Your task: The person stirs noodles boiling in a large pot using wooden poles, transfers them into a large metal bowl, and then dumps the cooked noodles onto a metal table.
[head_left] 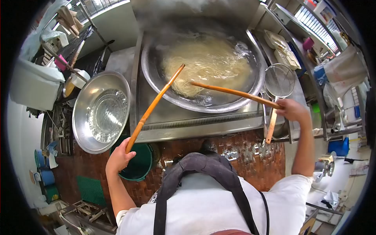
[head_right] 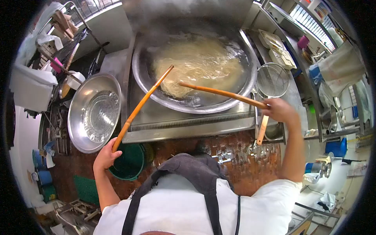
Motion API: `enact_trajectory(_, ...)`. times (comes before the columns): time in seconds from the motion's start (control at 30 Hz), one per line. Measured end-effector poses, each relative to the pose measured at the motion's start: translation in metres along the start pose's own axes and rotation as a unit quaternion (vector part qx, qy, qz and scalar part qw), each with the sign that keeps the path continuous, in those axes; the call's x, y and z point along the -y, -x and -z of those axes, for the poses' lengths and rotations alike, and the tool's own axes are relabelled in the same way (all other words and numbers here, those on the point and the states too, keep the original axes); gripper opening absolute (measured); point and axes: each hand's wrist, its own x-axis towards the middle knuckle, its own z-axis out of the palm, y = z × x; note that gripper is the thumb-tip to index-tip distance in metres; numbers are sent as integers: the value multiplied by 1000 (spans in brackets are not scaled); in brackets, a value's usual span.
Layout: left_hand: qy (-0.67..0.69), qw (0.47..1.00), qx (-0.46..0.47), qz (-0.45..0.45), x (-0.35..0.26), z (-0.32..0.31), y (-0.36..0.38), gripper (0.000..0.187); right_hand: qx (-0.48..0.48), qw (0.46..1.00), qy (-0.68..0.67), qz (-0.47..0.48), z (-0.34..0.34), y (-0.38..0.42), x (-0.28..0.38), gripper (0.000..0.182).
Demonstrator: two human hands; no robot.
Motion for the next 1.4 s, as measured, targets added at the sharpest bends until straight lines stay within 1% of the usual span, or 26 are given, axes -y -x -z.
enact_trajectory(0.07, -34, 999, -3, -20, -15, -1, -11, 68, -5, 998, -4, -60, 41, 46, 11, 33)
enact_trajectory(0.13, -87, 996, -1, -33, -36, -1, -25, 68, -11, 990, 30, -134, 60, 75, 13, 35)
enact_trajectory(0.23, -195, 977, 27, -78, -55, -15, -62, 70, -49, 983, 43, -169, 58, 93, 9, 31)
enact_trajectory(0.27, -210, 974, 28, -85, -66, -25, -76, 63, -43, 974, 84, -207, 56, 90, 19, 25)
enact_trajectory(0.3, -216, 971, 38, -100, -73, -37, -93, 60, -36, 973, 112, -196, 47, 85, 10, 24)
enact_trajectory(0.37, -227, 964, 55, -127, -86, -65, -132, 53, -25, 970, 170, -170, 5, 60, -20, 22)
enact_trajectory(0.43, -246, 960, 75, -115, -104, -94, -173, 47, 9, 971, 149, -185, -43, 22, -29, 16)
enact_trajectory(0.5, -262, 954, 105, -101, -127, -114, -208, 39, 42, 967, 107, -226, -96, -30, -38, 17)
enact_trajectory(0.57, -253, 957, 90, -110, -131, -148, -247, 35, 6, 973, 57, -225, -140, -75, -42, 23)
enact_trajectory(0.6, -247, 959, 80, -114, -140, -162, -261, 34, -21, 979, 41, -200, -164, -103, -53, 23)
enact_trajectory(0.63, -221, 969, 82, -72, -167, -165, -261, 35, -47, 983, 24, -176, -184, -128, -62, 23)
enact_trajectory(0.7, -198, 976, 54, -68, -186, -179, -281, 37, -78, 986, 0, -150, -196, -174, -63, 23)
enact_trajectory(0.77, -212, 972, 58, -80, -203, -186, -307, 39, -91, 983, -20, -160, -199, -220, -62, 22)
enact_trajectory(0.83, -215, 971, 59, -85, -223, -186, -329, 42, -120, 982, -38, -137, -195, -260, -67, 24)
enact_trajectory(0.9, -202, 974, 53, -84, -244, -183, -349, 44, -127, 984, -36, -121, -184, -294, -71, 21)
enact_trajectory(0.97, -161, 984, 58, -56, -265, -177, -365, 44, -127, 983, -16, -128, -173, -321, -75, 22)
enact_trajectory(1.0, -140, 988, 59, -41, -269, -176, -370, 44, -129, 984, -12, -121, -167, -330, -79, 23)
enact_trajectory(1.03, -150, 986, 45, -52, -265, -181, -378, 44, -133, 984, -9, -115, -158, -336, -79, 24)
enact_trajectory(1.07, -161, 984, 30, -66, -258, -190, -389, 44, -102, 984, -2, -146, -147, -342, -79, 35)
enact_trajectory(1.1, -173, 982, 17, -81, -251, -198, -396, 44, -84, 986, 6, -144, -131, -338, -74, 38)
enact_trajectory(1.2, -142, 982, 50, -116, -229, -203, -384, 28, -81, 984, 35, -157, -113, -331, -70, 45)
enact_trajectory(1.23, -179, 973, 68, -131, -227, -199, -369, 25, -85, 982, 33, -168, -111, -324, -70, 45)
enact_trajectory(1.3, -251, 949, 103, -161, -222, -188, -340, 27, -75, 982, 52, -163, -104, -300, -70, 44)
enact_trajectory(1.4, -250, 939, 122, -201, -195, -187, -317, 34, -67, 982, 87, -154, -102, -260, -73, 40)
